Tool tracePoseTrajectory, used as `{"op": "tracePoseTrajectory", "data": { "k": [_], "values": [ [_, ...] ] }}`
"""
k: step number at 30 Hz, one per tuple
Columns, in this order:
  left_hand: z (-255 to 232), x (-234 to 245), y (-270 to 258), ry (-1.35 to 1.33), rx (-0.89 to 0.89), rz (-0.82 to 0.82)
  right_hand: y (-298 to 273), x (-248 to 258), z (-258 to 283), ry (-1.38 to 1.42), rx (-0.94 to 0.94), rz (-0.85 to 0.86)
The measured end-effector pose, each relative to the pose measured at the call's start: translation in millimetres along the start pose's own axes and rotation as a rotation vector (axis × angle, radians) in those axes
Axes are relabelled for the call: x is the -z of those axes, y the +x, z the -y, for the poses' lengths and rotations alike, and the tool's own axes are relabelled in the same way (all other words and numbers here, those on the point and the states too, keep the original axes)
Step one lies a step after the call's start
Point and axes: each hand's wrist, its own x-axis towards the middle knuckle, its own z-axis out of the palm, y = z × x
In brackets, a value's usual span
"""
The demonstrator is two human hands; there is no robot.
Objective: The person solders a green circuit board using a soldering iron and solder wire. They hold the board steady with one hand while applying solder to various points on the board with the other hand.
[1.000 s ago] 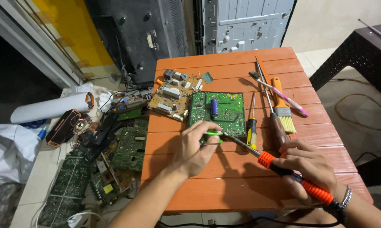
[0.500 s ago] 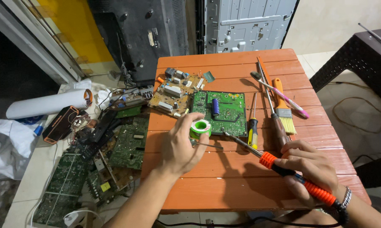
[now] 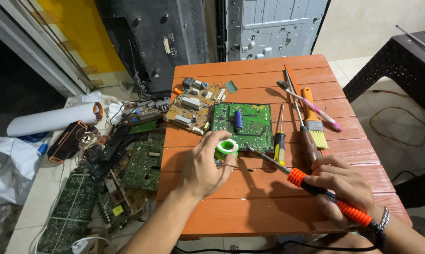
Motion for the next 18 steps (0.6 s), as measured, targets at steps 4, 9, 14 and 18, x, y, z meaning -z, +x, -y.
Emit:
{"op": "tracePoseTrajectory", "data": {
  "k": [4,9,14,18],
  "values": [
    [1.6,-1.2,-0.5,-0.016,0.032,0.018,-3.2,-0.4,-2.8,0.0,0.0,0.009],
    [-5.2,5.1,1.4,-0.018,0.019,-0.001,2.9,-0.9,0.7,-0.004,0.008,-0.012],
    [13.3,2.7,-5.8,0.04,-0.077,-0.135,-1.4,-1.0,-2.8,-0.009,0.016,-0.008],
    [-23.7,49.8,-22.7,0.324,0.102,0.014,-1.1,-1.6,-3.9,-0.009,0.034,-0.021]
  ]
}}
